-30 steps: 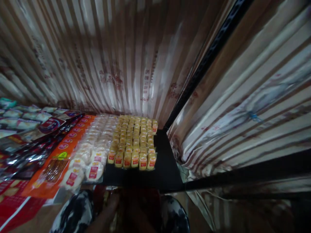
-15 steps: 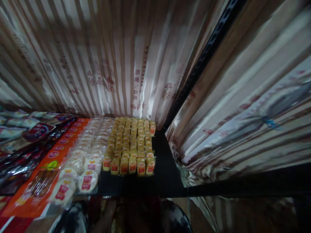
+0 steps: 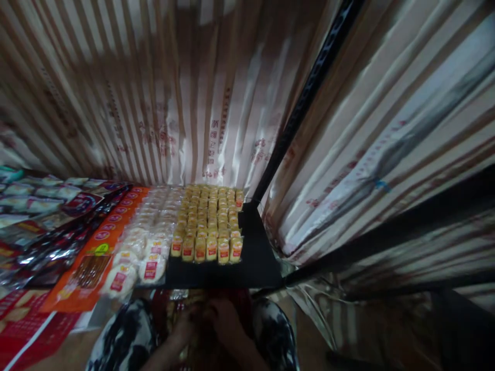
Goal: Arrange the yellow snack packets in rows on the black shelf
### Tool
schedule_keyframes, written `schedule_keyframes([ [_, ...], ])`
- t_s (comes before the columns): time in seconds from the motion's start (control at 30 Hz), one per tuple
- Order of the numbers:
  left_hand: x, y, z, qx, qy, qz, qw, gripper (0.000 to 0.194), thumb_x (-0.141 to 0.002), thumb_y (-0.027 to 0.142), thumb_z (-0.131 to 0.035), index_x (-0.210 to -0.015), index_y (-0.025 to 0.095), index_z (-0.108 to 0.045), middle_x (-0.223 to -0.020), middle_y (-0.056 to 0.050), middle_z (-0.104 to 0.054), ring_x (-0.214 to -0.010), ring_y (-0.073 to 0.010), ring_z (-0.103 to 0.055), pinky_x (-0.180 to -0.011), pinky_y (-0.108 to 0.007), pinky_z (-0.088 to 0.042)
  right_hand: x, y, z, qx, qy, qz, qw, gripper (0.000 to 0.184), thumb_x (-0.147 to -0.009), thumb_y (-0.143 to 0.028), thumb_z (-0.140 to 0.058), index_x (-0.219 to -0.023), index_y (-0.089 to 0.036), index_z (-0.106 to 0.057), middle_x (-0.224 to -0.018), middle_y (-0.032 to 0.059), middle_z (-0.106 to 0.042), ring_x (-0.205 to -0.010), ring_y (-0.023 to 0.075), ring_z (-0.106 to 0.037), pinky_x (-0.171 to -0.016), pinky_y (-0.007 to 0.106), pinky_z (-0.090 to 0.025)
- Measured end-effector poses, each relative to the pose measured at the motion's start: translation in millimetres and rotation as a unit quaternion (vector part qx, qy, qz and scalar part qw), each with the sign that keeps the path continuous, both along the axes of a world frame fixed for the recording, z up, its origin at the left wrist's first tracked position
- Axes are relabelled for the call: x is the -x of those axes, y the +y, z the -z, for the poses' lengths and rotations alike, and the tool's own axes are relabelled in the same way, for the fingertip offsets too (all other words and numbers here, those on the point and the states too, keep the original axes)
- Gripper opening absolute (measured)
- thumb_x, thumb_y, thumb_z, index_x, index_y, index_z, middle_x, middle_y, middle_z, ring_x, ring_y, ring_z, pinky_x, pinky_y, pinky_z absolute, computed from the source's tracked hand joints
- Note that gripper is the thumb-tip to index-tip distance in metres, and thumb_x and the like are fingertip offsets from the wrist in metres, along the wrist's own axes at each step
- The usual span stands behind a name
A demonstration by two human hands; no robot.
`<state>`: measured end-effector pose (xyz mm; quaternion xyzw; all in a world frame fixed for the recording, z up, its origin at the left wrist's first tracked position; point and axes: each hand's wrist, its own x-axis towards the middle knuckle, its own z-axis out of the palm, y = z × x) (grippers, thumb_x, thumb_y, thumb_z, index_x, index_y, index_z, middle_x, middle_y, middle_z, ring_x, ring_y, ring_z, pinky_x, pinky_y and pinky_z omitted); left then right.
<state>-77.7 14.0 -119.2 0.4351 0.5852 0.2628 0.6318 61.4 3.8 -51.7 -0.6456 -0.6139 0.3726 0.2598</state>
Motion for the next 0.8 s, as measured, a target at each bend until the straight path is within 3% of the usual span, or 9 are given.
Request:
schedule_keyframes([
  [0.1,3,-12,-13.5,-0.046,0.000,0.009,0.999,0.024,-0.052,0.021,-0.065,-0.076,0.018,-0.069,-0.086,-0.008,-0.071,-0.091,-0.0254,-0.063,-0.088,-0.036,-0.046,-8,-10,-21.0,-0.040,0.011,0.024,0.999,0.036,-0.067,-0.009,-0.045,-0.086,-0.022,-0.072,-0.090,0.0063,-0.071,-0.087,0.0212,-0.064,-0.081,0.031,-0.047],
  [0.2,4,-18,-38.3,-0.056,-0.014,0.005,0.998,0.034,-0.059,0.034,-0.066,-0.087,0.017,-0.067,-0.092,-0.009,-0.070,-0.088,-0.0238,-0.063,-0.083,-0.034,-0.048,-15,-15,-41.6,-0.083,0.045,0.053,0.994,0.036,-0.072,-0.014,-0.048,-0.102,-0.020,-0.068,-0.097,0.0079,-0.069,-0.094,0.0213,-0.063,-0.086,0.032,-0.047],
  [0.3,-1,-18,-71.3,-0.039,-0.054,0.016,0.998,0.047,-0.064,0.049,-0.061,-0.096,0.015,-0.064,-0.090,-0.009,-0.069,-0.080,-0.0224,-0.063,-0.073,-0.033,-0.050,-25,-15,-60.0,-0.122,0.055,0.084,0.987,0.031,-0.076,-0.022,-0.051,-0.103,-0.021,-0.066,-0.093,0.0067,-0.069,-0.089,0.0202,-0.063,-0.082,0.032,-0.049],
  [0.4,-12,-12,-102.7,-0.063,-0.092,0.015,0.994,0.055,-0.062,0.057,-0.061,-0.095,0.013,-0.064,-0.090,-0.009,-0.069,-0.082,-0.0220,-0.062,-0.074,-0.031,-0.048,-35,-14,-73.2,-0.160,0.051,0.126,0.978,0.034,-0.076,-0.027,-0.053,-0.107,-0.020,-0.064,-0.094,0.0064,-0.067,-0.074,0.0168,-0.062,-0.075,0.031,-0.051],
  [0.57,-31,-2,-134.2,-0.074,-0.127,-0.012,0.989,0.059,-0.058,0.057,-0.065,-0.096,0.012,-0.063,-0.090,-0.008,-0.068,-0.080,-0.0193,-0.061,-0.066,-0.027,-0.048,-43,-12,-77.9,-0.132,0.126,0.180,0.967,0.035,-0.071,-0.035,-0.059,-0.100,-0.016,-0.065,-0.092,0.0080,-0.067,-0.065,0.0155,-0.061,-0.064,0.030,-0.053],
  [0.8,-57,4,-152.4,-0.081,-0.128,0.015,0.988,0.056,-0.064,0.055,-0.061,-0.098,0.011,-0.061,-0.080,-0.006,-0.067,-0.063,-0.0139,-0.061,-0.057,-0.025,-0.047,-42,-15,-77.2,-0.095,0.283,0.168,0.939,0.036,-0.073,-0.035,-0.061,-0.105,-0.020,-0.060,-0.084,0.0036,-0.069,-0.071,0.0171,-0.066,-0.065,0.029,-0.055],
])
